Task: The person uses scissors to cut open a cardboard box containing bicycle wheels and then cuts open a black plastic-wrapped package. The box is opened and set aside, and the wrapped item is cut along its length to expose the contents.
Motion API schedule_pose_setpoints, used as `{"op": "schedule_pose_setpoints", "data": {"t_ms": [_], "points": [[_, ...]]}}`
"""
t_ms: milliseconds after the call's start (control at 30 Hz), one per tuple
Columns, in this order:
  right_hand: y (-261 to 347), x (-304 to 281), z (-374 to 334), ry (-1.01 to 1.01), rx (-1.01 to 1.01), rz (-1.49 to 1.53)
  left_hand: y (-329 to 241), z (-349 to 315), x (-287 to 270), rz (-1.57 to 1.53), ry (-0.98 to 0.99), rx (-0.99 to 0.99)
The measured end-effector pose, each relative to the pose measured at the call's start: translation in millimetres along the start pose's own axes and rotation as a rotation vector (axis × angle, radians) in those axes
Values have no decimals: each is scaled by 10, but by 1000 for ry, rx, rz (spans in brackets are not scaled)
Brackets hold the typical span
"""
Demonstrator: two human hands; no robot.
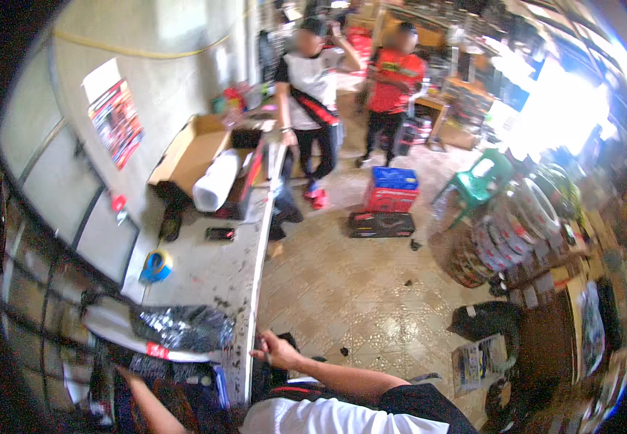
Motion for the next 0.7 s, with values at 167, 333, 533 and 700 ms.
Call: {"op": "schedule_pose_setpoints", "data": {"t_ms": [167, 333, 533, 700], "points": [[-249, -249, 0, -9, -89, 62, 1431, 198, -1300, -336, -576, 170], [-667, -324, 82, -107, 29, 355, 1441, -769, -2052, 656, -245, 149], [-1325, -590, 68, -238, 389, 792, 407, -2104, -1652, -561, -622, -176], [-1145, -462, 444, -40, 194, -230, 792, -2059, -1789, -455, -657, -277]]}}
Point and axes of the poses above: each hand's wrist, its own z-axis towards the middle knuckle, its own x-axis out of the palm, y = z × x, the point moved 1 cm from there along z, towards the middle knuckle, and after that the axes turned 7 degrees about z, right-handed, at the moved point
